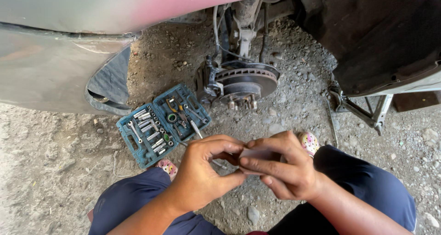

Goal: The person sits on the ground beside a car with the front wheel removed and repeatedly rubs a small cylindrical metal part with a rectangular abrasive block, turning the part to work different sides, with a socket set and brake disc visible nearby.

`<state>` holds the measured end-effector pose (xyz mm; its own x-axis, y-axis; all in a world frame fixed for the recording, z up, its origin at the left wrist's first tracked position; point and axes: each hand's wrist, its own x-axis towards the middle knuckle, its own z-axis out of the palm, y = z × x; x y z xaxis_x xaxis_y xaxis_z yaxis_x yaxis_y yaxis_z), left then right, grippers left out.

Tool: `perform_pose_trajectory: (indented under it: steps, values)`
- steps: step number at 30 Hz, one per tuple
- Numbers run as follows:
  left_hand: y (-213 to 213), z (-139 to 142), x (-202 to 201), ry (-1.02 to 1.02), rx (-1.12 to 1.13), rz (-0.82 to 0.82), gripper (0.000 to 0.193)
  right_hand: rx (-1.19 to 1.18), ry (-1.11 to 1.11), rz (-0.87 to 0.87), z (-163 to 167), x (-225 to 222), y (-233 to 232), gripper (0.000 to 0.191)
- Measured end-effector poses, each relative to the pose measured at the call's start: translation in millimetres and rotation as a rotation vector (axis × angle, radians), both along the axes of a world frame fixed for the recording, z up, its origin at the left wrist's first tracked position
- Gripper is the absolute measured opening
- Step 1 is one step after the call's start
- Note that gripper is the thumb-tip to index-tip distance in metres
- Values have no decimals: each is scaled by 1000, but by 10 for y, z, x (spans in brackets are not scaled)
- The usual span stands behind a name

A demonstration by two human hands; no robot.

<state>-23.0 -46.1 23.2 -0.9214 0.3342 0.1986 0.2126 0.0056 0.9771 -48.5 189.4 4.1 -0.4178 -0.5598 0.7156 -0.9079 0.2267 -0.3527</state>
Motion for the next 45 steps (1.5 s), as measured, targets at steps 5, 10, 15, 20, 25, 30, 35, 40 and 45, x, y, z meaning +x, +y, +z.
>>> perform_pose_trajectory:
  steps: [5, 10, 15, 20, 25, 30, 35, 40, 45]
  values:
    - [13, 37, 8, 73, -33, 52, 29, -17, -43, -34, 29, 13, -7, 31]
    - [15, 63, 15, 97, -84, 68, 31, -6, -51, -35, 27, 12, -6, 30]
    - [18, 65, 11, 74, -55, 62, 30, -66, -91, -30, 5, 11, 1, 32]
    - [12, 43, 15, 131, -68, 71, 32, -16, -65, -30, 10, 13, 11, 31]
    - [19, 39, -5, 111, -60, 56, 31, -31, -43, -25, -23, 5, 13, 31]
    - [-3, 99, -17, 8, 19, 54, 28, 2, -98, -132, -96, -129, 107, 31]
    - [-78, 57, -14, -144, 139, -25, 28, -326, -394, -127, -210, -54, 94, 38]
    - [-76, -52, -31, -256, 299, -108, 35, -263, -232, -101, -215, 81, 5, 41]
    - [-7, -38, -27, -255, 330, -160, 36, -172, -91, -86, -117, 110, -4, 40]
